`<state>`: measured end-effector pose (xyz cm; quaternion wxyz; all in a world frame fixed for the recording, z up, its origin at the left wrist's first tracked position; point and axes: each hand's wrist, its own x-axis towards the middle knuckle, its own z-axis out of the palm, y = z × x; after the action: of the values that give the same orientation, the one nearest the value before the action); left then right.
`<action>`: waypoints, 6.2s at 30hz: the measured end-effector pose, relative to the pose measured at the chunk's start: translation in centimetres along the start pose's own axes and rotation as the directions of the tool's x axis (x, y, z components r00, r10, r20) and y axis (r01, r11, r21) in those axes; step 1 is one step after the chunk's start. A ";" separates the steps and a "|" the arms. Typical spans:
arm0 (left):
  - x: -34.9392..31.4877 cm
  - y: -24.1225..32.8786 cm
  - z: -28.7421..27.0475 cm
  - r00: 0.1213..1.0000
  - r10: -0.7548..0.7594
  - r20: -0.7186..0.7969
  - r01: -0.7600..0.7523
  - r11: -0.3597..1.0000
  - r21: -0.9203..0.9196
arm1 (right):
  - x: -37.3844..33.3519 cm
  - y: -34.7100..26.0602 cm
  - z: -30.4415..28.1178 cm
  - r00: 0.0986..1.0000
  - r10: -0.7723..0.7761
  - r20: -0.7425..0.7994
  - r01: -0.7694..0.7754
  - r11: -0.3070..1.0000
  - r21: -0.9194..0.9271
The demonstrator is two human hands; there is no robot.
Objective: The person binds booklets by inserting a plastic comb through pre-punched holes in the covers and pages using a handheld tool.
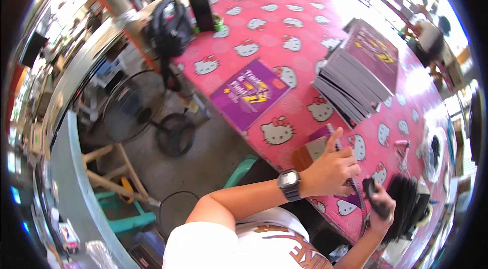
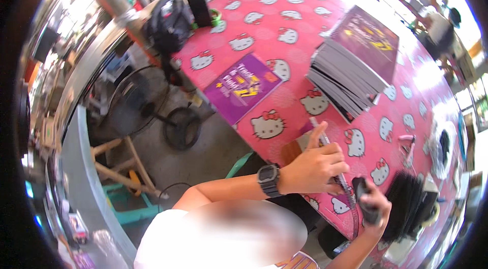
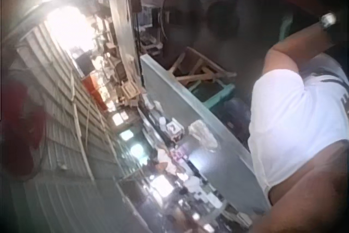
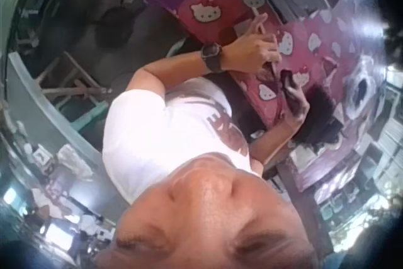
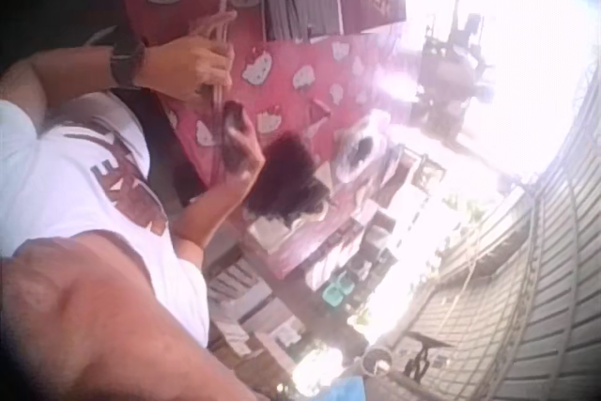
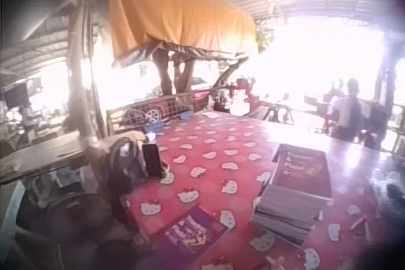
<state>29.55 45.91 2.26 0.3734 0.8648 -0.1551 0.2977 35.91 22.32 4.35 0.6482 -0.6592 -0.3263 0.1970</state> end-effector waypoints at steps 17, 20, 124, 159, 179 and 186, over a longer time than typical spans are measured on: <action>0.3 -1.8 -2.2 0.997 -0.073 0.007 0.071 0.989 0.126 | 3.7 -0.5 0.9 0.994 0.099 -0.048 -0.110 0.912 -0.395; 1.0 -1.9 -2.1 0.998 -0.052 -0.024 0.054 0.992 0.112 | 3.1 -1.2 0.2 0.999 0.042 -0.010 -0.043 0.999 -0.029; -0.6 -2.6 -1.6 0.903 -0.379 -0.202 0.238 0.833 -0.499 | 8.6 0.1 2.4 0.971 -0.041 0.234 0.040 0.999 0.009; 2.8 3.5 -1.5 0.990 -0.111 -0.082 0.040 0.798 -0.601 | 2.4 -7.0 7.0 0.855 -0.485 -0.184 0.207 0.644 -0.736; 5.4 -8.5 -17.0 0.943 -0.052 -0.330 0.255 0.750 0.610 | 0.3 -3.0 1.4 0.915 -0.096 -0.393 -0.167 0.796 -0.583; -3.5 -19.3 -7.6 0.782 -0.622 -0.031 0.442 0.519 0.732 | 1.7 -0.5 6.4 0.983 -0.162 -0.088 0.049 0.688 -0.724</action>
<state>33.28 64.65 -6.48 0.0656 0.9722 0.2020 0.0989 32.65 28.07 4.55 0.3711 -0.8524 -0.3669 -0.0322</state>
